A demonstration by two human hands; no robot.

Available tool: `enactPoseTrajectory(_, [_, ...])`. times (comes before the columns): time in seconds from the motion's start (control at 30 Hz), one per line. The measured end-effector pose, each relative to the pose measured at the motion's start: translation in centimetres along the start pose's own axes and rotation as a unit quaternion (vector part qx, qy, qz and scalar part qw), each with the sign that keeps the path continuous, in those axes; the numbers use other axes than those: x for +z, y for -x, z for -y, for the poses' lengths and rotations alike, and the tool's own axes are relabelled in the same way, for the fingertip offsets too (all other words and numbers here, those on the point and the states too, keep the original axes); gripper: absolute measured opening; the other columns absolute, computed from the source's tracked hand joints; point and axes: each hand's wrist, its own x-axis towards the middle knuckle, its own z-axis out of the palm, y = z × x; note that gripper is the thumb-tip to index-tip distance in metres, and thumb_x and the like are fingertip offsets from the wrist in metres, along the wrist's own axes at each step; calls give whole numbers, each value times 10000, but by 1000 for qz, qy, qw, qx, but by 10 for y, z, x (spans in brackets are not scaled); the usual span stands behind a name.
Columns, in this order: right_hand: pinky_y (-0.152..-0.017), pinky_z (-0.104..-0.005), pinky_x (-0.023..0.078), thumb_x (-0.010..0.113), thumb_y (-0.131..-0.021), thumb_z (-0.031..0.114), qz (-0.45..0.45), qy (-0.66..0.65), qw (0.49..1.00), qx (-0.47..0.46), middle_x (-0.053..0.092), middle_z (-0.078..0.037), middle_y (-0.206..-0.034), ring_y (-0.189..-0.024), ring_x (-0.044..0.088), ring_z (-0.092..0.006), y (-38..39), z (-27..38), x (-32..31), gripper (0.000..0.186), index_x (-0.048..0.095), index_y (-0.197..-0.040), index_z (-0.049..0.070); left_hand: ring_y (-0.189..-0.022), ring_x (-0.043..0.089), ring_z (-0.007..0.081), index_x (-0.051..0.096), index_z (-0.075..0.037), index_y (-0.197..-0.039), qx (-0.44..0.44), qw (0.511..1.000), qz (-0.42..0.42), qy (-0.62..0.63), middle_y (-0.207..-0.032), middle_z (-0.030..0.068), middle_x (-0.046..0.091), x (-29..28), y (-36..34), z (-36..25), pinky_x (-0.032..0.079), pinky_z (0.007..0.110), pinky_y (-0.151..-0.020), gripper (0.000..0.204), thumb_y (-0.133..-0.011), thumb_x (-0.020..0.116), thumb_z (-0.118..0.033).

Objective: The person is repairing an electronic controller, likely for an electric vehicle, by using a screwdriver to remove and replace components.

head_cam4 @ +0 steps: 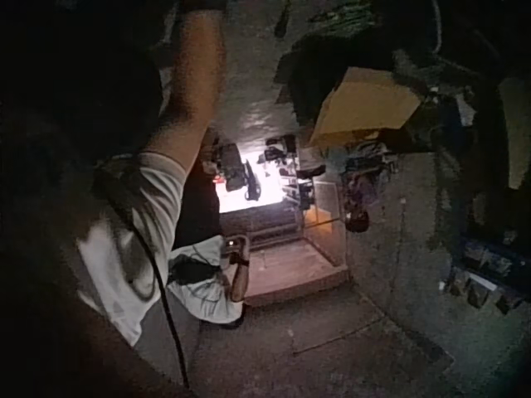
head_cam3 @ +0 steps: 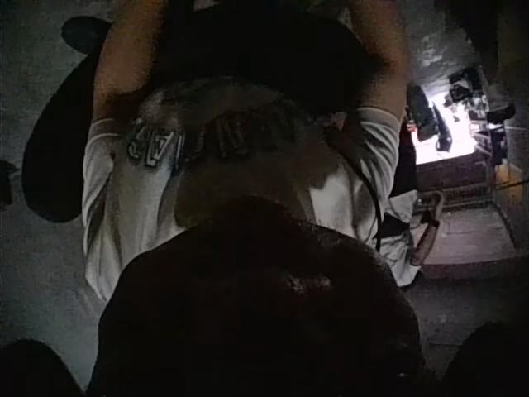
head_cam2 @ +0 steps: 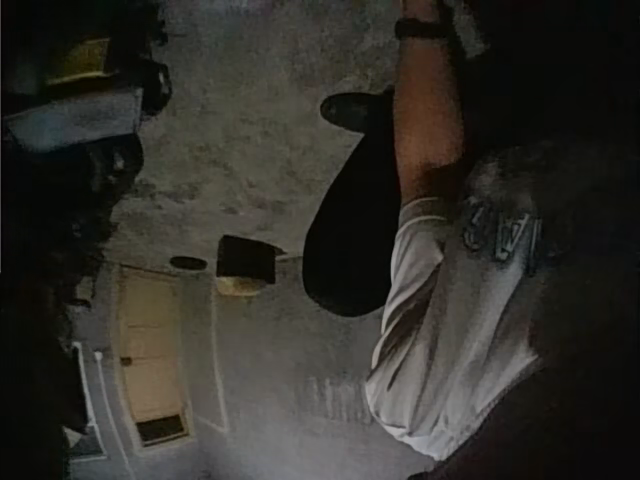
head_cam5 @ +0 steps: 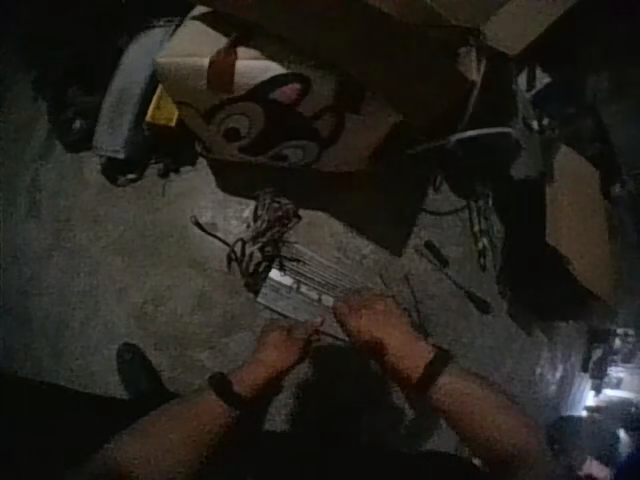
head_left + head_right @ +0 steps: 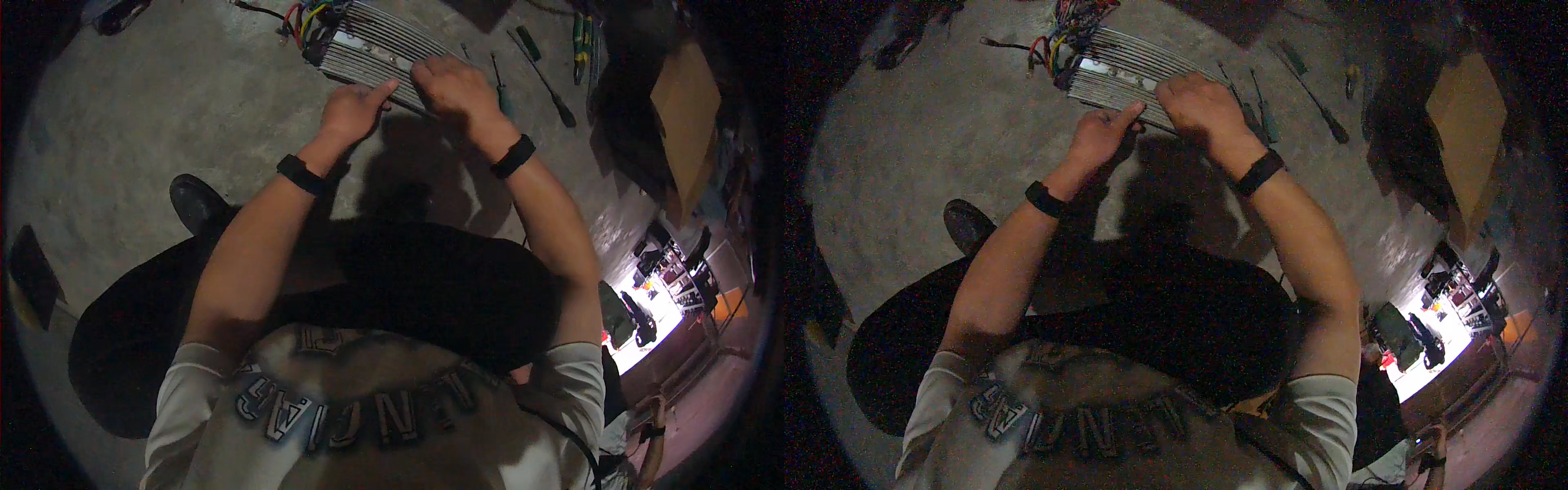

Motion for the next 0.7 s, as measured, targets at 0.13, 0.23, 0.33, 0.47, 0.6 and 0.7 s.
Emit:
enactPoseTrajectory(0.13, [-824,-461,581,551,-904,152,-26,-39,999,27,704,-131,-1012,-992,689,-368,5,4,9,187,631,-1050,66,-622,598,167,789,-27,-823,-73,997,28,-18,-662,74,678,-2,1,-5,488,344,-640,573,-948,681,-576])
enactPoseTrajectory(0.23, [-741,-483,559,554,-942,186,-73,-53,994,54,693,-120,-940,-921,686,-364,3,5,9,118,623,-968,94,-608,598,171,780,-25,-802,-81,997,13,-9,-660,75,679,-5,2,-12,482,351,-610,589,-935,688,-591])
enactPoseTrajectory(0.33, [-759,-488,553,545,-1010,254,-77,-107,986,107,716,-154,-969,-913,692,-372,16,7,1,225,687,-1004,80,-662,677,352,777,-45,-757,-73,997,1,-4,-648,191,666,-10,6,-11,521,439,-685,656,-917,636,-666])
enactPoseTrajectory(0.47, [-845,-485,544,569,-1027,341,-134,-153,918,341,708,-173,-1122,-1035,677,-374,58,-23,2,309,725,-1141,100,-626,662,357,748,-24,-730,-52,994,-26,-92,-635,182,658,-14,18,-30,518,442,-646,622,-904,684,-617])
enactPoseTrajectory(0.6, [-865,-490,531,644,-986,296,-191,-84,907,366,705,-199,-1143,-1046,668,-392,109,-76,42,281,727,-1139,75,-640,671,322,742,-21,-761,59,988,-120,-77,-686,151,682,-9,26,-41,523,406,-632,446,-867,776,-452])
enactPoseTrajectory(0.7, [-888,-495,523,694,-952,268,-142,-87,901,402,704,-215,-1149,-1056,664,-407,127,-88,53,295,715,-1149,49,-670,682,257,760,-34,-862,136,973,-150,-109,-762,128,715,-7,23,-48,530,366,-634,341,-854,817,-370])
